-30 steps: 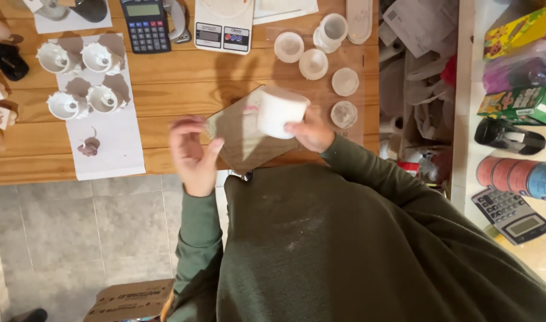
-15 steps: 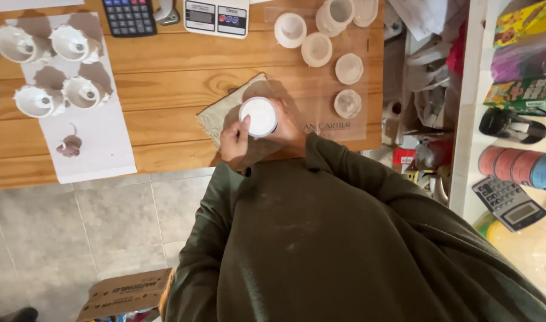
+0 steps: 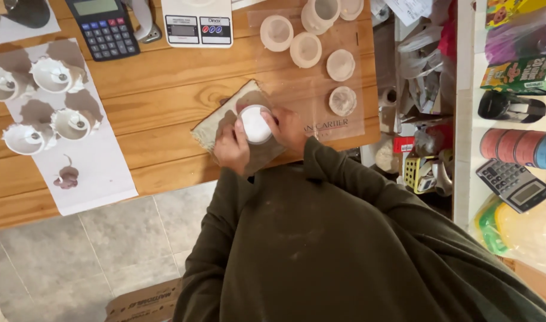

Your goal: The person cleans the inside and outside of small white plastic containers using a white cloth. They wipe the containers thoroughly, rotate them to access all sides, and place them on a wooden table alongside other similar containers.

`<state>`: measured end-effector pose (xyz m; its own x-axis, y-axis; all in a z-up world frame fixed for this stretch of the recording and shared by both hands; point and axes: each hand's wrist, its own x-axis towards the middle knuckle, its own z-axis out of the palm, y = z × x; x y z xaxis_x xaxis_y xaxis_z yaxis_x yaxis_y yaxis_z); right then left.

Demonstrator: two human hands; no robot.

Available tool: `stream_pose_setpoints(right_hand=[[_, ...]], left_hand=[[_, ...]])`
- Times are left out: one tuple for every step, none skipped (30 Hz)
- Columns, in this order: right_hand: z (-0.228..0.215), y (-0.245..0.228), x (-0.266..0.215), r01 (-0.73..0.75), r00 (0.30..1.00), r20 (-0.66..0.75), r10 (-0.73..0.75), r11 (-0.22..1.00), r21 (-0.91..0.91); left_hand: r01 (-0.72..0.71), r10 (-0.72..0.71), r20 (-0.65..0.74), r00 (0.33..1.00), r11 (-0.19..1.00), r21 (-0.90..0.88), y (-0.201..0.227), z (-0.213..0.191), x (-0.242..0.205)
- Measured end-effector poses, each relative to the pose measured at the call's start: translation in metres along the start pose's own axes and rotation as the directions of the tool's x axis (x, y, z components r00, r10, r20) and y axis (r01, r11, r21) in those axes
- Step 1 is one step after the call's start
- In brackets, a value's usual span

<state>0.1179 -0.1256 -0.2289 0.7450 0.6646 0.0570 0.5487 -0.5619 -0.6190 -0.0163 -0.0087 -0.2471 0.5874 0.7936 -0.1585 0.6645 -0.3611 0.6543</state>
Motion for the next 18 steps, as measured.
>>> stream_pose_setpoints(right_hand=[[0.001, 0.001, -0.003, -0.001, 1.0, -0.003, 0.001, 1.0, 0.001], [0.002, 0.002, -0.003, 0.01, 0.999, -0.031, -0.009, 1.0, 0.026], [0.004, 0.004, -0.003, 0.021, 0.998, -0.06, -0.018, 0.998, 0.05], [0.003, 0.004, -0.002, 0.022, 0.998, -0.065, -0.018, 0.999, 0.05], [0.003, 0.004, -0.001, 0.014, 0.998, -0.061, -0.006, 0.991, 0.132], [0.002, 0.005, 0.0, 0.003, 0.998, -0.055, 0.008, 0.977, 0.212], [0.0, 0.005, 0.003, 0.001, 0.998, -0.058, 0.012, 0.977, 0.211], [-0.001, 0.004, 0.002, -0.026, 0.998, -0.038, 0.041, 0.946, 0.322], [-0.001, 0.002, 0.002, -0.054, 0.998, -0.015, 0.067, 0.902, 0.429], [0.002, 0.005, 0.002, -0.054, 0.998, -0.016, 0.068, 0.901, 0.43], [0.005, 0.007, 0.002, -0.103, 0.994, 0.006, 0.113, 0.873, 0.477], [0.007, 0.009, -0.004, -0.159, 0.986, 0.036, 0.165, 0.84, 0.518], [0.009, 0.011, -0.007, -0.168, 0.984, 0.039, 0.173, 0.839, 0.517], [0.011, 0.014, -0.007, -0.214, 0.975, 0.073, 0.209, 0.805, 0.553], [0.013, 0.017, -0.008, -0.26, 0.964, 0.109, 0.243, 0.767, 0.586], [0.014, 0.019, -0.005, -0.253, 0.966, 0.107, 0.235, 0.77, 0.586], [0.014, 0.021, -0.003, -0.284, 0.957, 0.126, 0.261, 0.759, 0.587], [0.015, 0.02, -0.008, -0.326, 0.943, 0.146, 0.299, 0.742, 0.586]], left_hand=[[-0.003, 0.003, 0.0, 1.0, 1.0, 0.002, 0.005, 0.002, 0.001], [-0.08, 0.079, -0.113, 0.99, 0.997, -0.005, 0.01, 0.005, 0.003], [-0.157, 0.153, -0.225, 0.962, 0.988, -0.002, 0.016, 0.008, 0.006], [-0.162, 0.158, -0.225, 0.961, 0.987, -0.002, 0.02, 0.005, 0.006], [-0.158, 0.126, -0.272, 0.954, 0.983, -0.096, 0.025, 0.002, 0.006], [-0.155, 0.091, -0.311, 0.946, 0.969, -0.19, 0.03, 0.0, 0.005], [-0.159, 0.095, -0.309, 0.946, 0.969, -0.19, 0.028, 0.002, 0.008], [-0.134, 0.058, -0.247, 0.967, 0.943, -0.305, 0.024, 0.003, 0.009], [-0.1, 0.027, -0.18, 0.983, 0.905, -0.413, 0.02, 0.005, 0.011], [-0.102, 0.029, -0.18, 0.983, 0.906, -0.412, 0.018, 0.003, 0.011], [-0.061, 0.008, -0.113, 0.994, 0.879, -0.474, 0.015, 0.002, 0.011], [-0.009, -0.012, -0.035, 0.999, 0.848, -0.53, 0.012, 0.001, 0.007], [-0.003, -0.013, -0.027, 1.0, 0.849, -0.528, 0.005, 0.006, 0.006], [0.012, -0.028, -0.02, 0.999, 0.828, -0.56, -0.002, 0.012, 0.008], [0.027, -0.043, -0.012, 0.999, 0.806, -0.591, -0.009, 0.017, 0.01], [0.022, -0.042, -0.019, 0.999, 0.804, -0.594, -0.014, 0.021, 0.011], [0.06, -0.064, 0.015, 0.998, 0.801, -0.595, -0.02, 0.026, 0.013], [0.105, -0.085, 0.062, 0.994, 0.801, -0.59, -0.028, 0.028, 0.01]])
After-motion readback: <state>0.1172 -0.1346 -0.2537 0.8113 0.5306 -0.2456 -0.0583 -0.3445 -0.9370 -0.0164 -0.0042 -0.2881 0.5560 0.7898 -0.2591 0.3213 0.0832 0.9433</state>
